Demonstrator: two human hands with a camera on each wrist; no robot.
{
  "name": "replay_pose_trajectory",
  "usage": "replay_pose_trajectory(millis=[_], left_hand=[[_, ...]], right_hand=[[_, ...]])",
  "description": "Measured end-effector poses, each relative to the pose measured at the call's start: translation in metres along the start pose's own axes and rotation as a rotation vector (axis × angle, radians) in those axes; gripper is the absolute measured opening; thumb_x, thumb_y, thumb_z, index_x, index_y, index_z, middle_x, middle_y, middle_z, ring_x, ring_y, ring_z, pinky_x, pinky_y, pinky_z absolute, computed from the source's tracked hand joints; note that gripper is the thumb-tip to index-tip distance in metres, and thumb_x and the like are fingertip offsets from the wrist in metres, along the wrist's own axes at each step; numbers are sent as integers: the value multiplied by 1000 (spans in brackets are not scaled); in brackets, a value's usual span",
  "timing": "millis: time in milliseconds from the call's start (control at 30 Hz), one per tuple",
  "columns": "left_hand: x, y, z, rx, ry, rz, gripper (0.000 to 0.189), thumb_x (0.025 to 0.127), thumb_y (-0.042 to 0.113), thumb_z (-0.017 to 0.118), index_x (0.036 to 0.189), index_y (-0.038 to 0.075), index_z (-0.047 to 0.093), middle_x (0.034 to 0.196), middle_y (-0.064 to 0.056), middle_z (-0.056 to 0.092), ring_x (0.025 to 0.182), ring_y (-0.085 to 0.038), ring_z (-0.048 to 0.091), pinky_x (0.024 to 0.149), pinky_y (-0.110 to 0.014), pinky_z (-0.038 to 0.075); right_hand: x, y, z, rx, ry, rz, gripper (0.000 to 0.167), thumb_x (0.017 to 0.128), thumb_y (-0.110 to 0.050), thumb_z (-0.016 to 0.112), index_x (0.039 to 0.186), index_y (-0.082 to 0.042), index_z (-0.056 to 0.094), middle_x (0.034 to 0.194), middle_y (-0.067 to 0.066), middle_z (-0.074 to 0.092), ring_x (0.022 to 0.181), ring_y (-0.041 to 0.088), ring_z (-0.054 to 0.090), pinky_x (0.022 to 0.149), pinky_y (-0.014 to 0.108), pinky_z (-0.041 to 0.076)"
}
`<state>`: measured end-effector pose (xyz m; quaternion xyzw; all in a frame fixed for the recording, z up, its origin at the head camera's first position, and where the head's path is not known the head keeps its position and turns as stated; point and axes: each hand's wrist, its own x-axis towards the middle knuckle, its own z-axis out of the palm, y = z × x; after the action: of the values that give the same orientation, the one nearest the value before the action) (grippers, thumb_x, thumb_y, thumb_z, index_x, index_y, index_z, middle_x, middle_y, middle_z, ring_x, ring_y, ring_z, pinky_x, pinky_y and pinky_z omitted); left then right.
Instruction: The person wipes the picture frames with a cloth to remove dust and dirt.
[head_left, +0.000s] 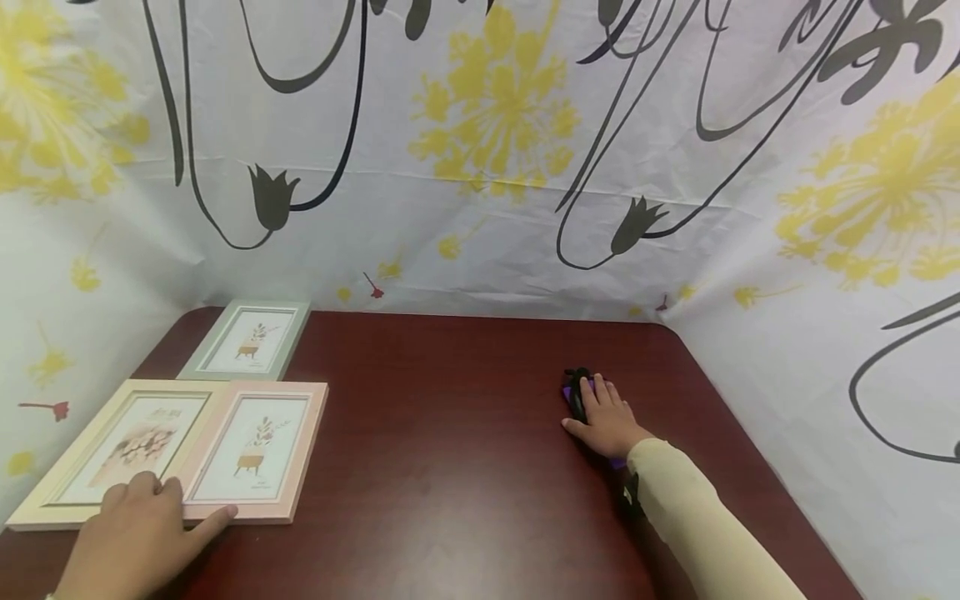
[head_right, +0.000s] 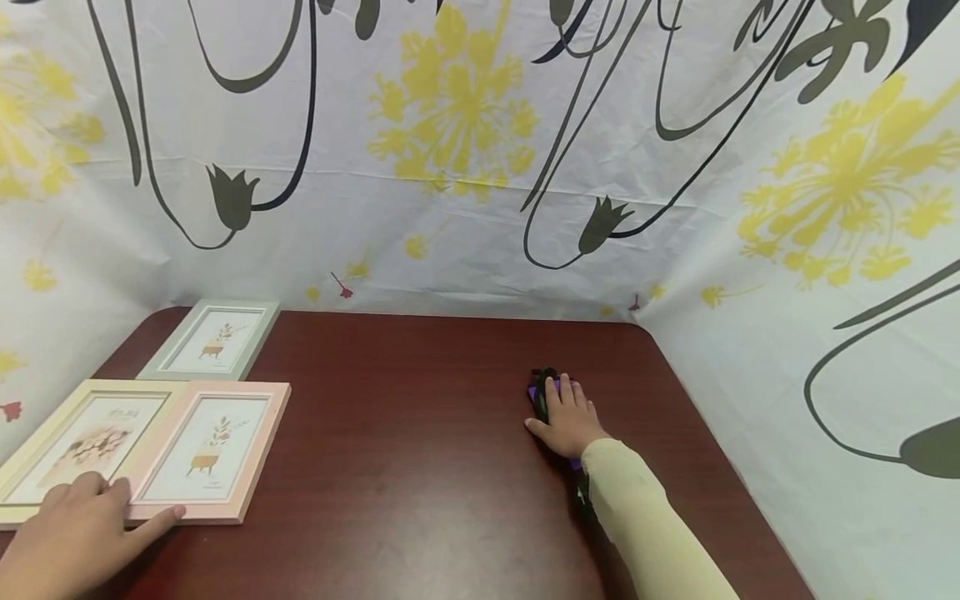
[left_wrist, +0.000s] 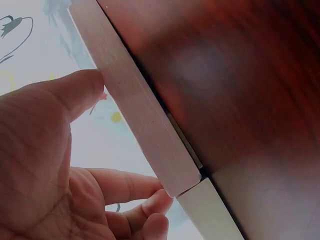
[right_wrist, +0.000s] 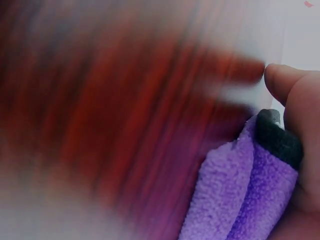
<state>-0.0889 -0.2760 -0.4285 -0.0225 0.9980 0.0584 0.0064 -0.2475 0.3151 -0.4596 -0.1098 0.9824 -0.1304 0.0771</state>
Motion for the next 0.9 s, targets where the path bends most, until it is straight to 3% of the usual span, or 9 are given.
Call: replay_pose_trajectory(millis=[133, 267, 500, 667, 800, 900], left_hand=[[1, 0, -1, 2, -25, 10, 90, 79, 77, 60, 88, -12, 60, 78, -19, 49, 71, -37, 47, 62, -57, 45], [1, 5, 2, 4, 8, 45, 90, 79, 76, 61, 86, -13, 60, 77, -18, 49, 72, -37, 48, 64, -58, 45], [2, 32, 7, -24, 80, 107, 82, 78, 68, 70, 80, -13, 60, 75, -17, 50, 69, -37, 49, 61, -57, 45], [7, 46, 4, -84, 19, 60, 87, 77, 61, 74, 90, -24, 57, 79, -23, 47, 69, -35, 51, 63, -53, 47], [9, 43, 2, -128, -68, 7, 104, 77, 65, 72, 102, -33, 48, 88, -36, 44, 70, -38, 56, 67, -55, 51], [11, 42, 2, -136, -67, 15, 108, 77, 67, 71, 105, -34, 47, 92, -39, 44, 70, -38, 58, 69, -56, 52]], right_hand=[[-1, -2, -2, 6, -12, 9, 94, 98, -55, 51, 156, 6, 8, 159, 33, -2, 144, 54, 0, 109, 72, 10], [-5, -7, -7, 11, -31, 17, 95, 98, -57, 51, 156, 5, 7, 159, 34, -2, 145, 53, -1, 110, 72, 9], [-13, -11, -13, 1, -70, 52, 92, 99, -52, 52, 156, 5, 8, 159, 34, 0, 145, 53, 1, 108, 74, 9], [-12, -12, -13, 19, -59, 39, 90, 100, -50, 52, 157, 4, 9, 160, 31, 0, 145, 52, 1, 108, 74, 11], [-10, -11, -17, 75, -77, 7, 84, 101, -46, 50, 156, 5, 11, 160, 32, 0, 145, 51, 1, 110, 72, 10], [-9, -6, -23, 123, -104, -24, 76, 104, -39, 45, 155, 8, 12, 159, 34, 0, 145, 53, 0, 112, 69, 7]])
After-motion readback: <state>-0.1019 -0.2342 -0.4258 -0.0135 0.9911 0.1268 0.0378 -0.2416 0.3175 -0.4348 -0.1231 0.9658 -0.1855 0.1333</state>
